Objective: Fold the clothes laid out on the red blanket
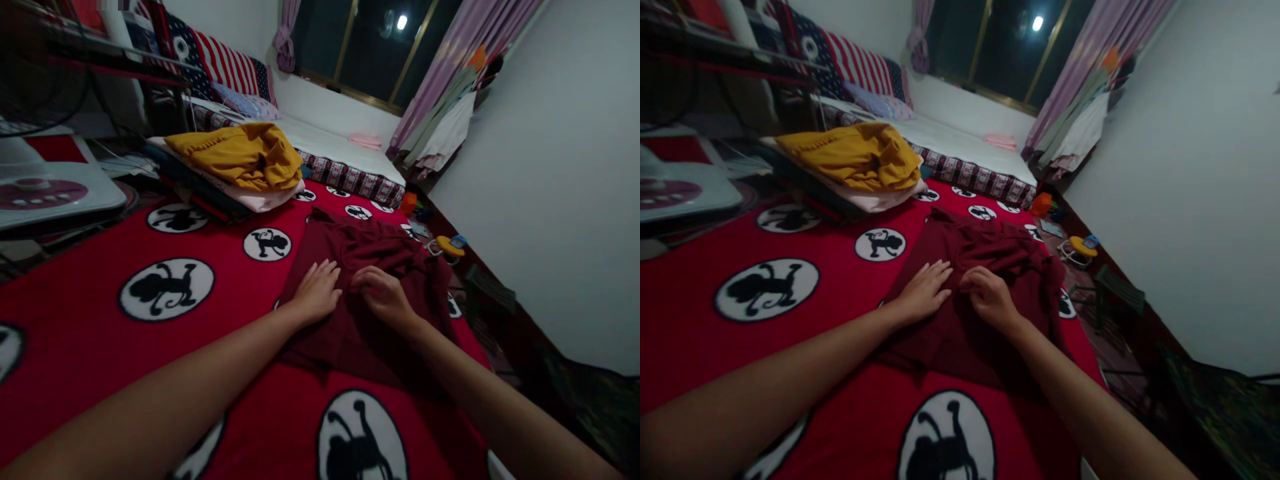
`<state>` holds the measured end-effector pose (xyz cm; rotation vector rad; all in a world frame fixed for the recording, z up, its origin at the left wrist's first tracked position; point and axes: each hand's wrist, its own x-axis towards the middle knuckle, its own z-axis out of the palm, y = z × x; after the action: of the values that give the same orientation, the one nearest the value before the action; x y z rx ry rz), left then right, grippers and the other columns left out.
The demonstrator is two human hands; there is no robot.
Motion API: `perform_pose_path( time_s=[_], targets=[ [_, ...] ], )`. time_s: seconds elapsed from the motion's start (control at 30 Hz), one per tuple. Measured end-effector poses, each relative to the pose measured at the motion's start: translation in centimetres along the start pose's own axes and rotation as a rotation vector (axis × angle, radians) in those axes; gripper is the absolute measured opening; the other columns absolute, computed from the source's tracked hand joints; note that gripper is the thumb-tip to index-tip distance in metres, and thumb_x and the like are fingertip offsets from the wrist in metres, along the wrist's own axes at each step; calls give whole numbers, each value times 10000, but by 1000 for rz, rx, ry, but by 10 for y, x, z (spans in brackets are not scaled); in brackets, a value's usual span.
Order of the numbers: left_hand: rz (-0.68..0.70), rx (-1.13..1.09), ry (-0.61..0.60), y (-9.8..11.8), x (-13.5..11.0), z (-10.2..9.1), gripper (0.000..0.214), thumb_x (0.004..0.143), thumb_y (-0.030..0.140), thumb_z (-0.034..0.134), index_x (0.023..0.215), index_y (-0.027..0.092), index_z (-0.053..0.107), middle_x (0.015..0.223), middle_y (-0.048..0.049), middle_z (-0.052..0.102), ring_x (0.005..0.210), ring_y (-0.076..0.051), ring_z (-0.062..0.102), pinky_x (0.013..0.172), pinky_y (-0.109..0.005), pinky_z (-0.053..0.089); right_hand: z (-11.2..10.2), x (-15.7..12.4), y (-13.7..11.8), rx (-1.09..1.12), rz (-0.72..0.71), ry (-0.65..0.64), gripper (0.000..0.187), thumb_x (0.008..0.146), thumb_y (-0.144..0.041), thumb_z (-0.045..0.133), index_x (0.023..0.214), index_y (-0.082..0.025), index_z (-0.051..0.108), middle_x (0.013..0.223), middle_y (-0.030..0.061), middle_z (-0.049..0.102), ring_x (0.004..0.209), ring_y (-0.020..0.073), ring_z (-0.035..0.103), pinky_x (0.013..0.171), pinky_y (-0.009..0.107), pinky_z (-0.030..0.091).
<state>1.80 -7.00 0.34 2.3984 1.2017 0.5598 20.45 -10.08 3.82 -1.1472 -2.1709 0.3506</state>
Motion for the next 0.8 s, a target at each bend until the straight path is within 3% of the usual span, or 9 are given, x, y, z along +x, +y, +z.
perform_pose_path(
  time_s=[0.17, 0.3, 0.4, 0.57, 0.7, 0.8],
  targets=[
    [51, -342, -92, -14, 7, -18, 513, 828, 168, 495, 1340, 134, 488, 1469, -110, 423, 1402, -257, 291, 1155, -463, 181, 15, -34, -32, -37, -241, -148, 422, 844, -175, 548, 1249, -289, 568, 1267, 89, 558, 1167, 214, 532, 959, 395, 467],
    [57, -767, -187, -26, 3, -37, 522, 820, 248, 533, 1319, 95, 515, 1268, -108, 615, 1184, -260, 541, 1007, -402, 416, 32, -35, -39, -119, -323, -212, 386, 896, -198, 519, 1252, -334, 580, 1362, 61, 534, 1261, 220, 476, 1009, 447, 412],
    [24, -853, -192, -30, 2, -44, 528, 808, 283, 572, 1299, 92, 540, 1178, -97, 662, 1095, -247, 585, 948, -373, 454, 35, -35, -36, -48, -296, -209, 354, 941, -184, 452, 1232, -330, 591, 1296, 43, 607, 1246, 190, 511, 1025, 435, 386],
    [81, -616, -185, -26, 5, -39, 471, 827, 177, 499, 1281, 63, 545, 1256, -115, 623, 1135, -222, 564, 1003, -366, 415, 23, -41, -30, 125, -185, -79, 351, 945, -177, 409, 1206, -314, 599, 1242, 44, 646, 1213, 188, 551, 1060, 440, 352],
    [187, -255, -108, -19, 1, -30, 401, 804, 149, 545, 1196, 104, 619, 1305, -117, 588, 1244, -228, 498, 1080, -349, 347, 24, -43, -34, 161, -184, -128, 317, 903, -157, 475, 1145, -289, 632, 1171, 41, 683, 1165, 185, 581, 1002, 386, 427],
    [161, -97, -61, -13, 1, -27, 417, 814, 198, 579, 1227, 145, 602, 1355, -116, 542, 1276, -240, 476, 1075, -356, 365, 27, -40, -39, 169, -215, -151, 300, 864, -127, 499, 1081, -269, 651, 1102, 40, 706, 1115, 186, 593, 955, 365, 463]
  ],
)
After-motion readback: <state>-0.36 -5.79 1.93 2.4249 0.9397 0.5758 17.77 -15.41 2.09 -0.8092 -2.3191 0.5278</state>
